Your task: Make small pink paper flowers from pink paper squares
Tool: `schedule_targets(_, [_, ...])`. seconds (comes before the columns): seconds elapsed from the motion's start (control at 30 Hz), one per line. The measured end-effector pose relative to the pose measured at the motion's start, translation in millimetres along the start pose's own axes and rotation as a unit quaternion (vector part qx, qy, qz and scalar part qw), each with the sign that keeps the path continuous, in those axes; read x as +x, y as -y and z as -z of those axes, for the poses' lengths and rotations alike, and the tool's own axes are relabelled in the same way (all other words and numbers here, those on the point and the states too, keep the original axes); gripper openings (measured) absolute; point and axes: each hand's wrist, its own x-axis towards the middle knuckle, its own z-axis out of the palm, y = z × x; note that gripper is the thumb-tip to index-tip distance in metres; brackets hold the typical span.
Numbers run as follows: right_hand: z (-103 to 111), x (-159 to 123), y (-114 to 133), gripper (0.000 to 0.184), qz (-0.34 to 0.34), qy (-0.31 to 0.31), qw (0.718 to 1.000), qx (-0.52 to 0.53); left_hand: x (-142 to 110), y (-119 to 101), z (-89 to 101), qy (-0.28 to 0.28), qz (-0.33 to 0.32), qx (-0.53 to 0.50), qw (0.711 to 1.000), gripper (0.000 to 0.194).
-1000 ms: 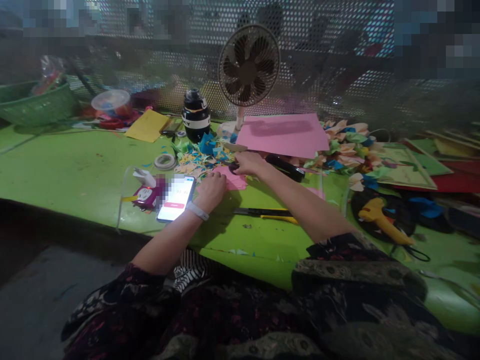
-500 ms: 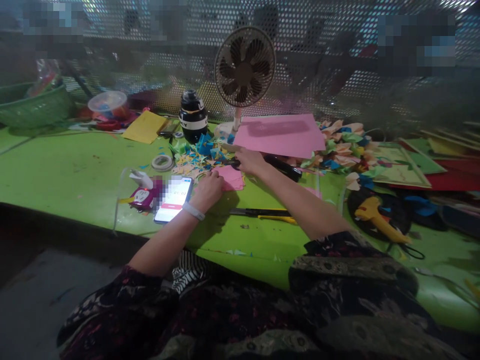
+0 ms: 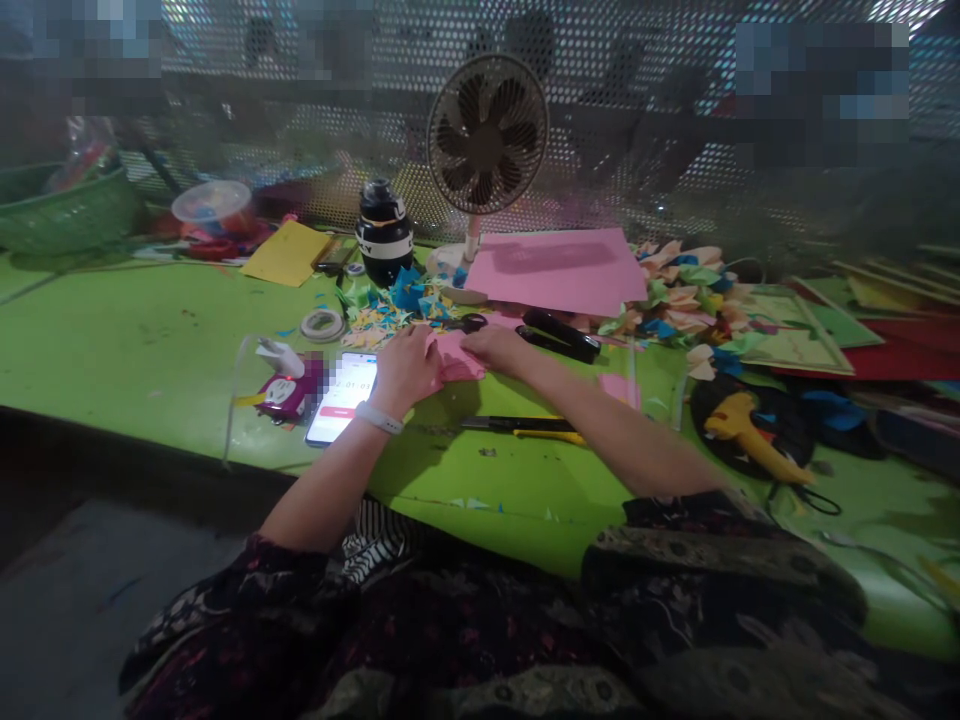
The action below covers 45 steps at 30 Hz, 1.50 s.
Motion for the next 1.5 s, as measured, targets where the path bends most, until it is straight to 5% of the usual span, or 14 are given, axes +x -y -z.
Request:
schedule_targets(0.33, [-4, 4, 5, 0.028, 0.101, -0.013, 0.991, -0.084, 10, 12, -1.2, -0.094, 0.016, -0.136, 0.986, 0.028])
schedule_targets(0.53, [-4, 1, 15, 0.028, 0.059, -0.040, 0.993, -0.091, 13, 18, -10.0, -0.113, 0.012, -0.216, 0.970, 0.026])
schedule_targets(0.8, [-21, 6, -8, 0.011, 0.060, -0.096, 0.986, 0.124, 16, 17, -11.5, -0.109, 0.045, -0.288, 0.950, 0.022])
schedule_targets(0.97, [-20, 2, -10, 0.016, 0.003, -0.113, 0.976, 0.185, 17, 20, -11.8, -0.095, 0.081, -0.348, 0.929, 0.018])
schedule_targets(1.1, [-5, -11, 2, 0.021, -0.016, -0.189, 0.976, 0.105, 18, 20, -10.0, -0.054, 0.159, -0.457, 0.873, 0.039])
schedule_targets(1.27, [10, -30, 23, 0.033, 0.030, -0.216, 0.976, -0.015, 14, 8, -7.7, 0.136, 0.236, -0.615, 0.740, 0.050])
schedule_targets(1.37, [13, -49, 34, 0.030, 0.058, -0.198, 0.978, -0.030, 13, 5, -10.9, 0.109, 0.224, -0.682, 0.688, 0.027])
schedule_targets(1.5, [17, -103, 40, 0.036, 0.018, -0.137, 0.990, 0.013, 17, 10, -13.1, 0.028, 0.225, -0.704, 0.673, 0.017])
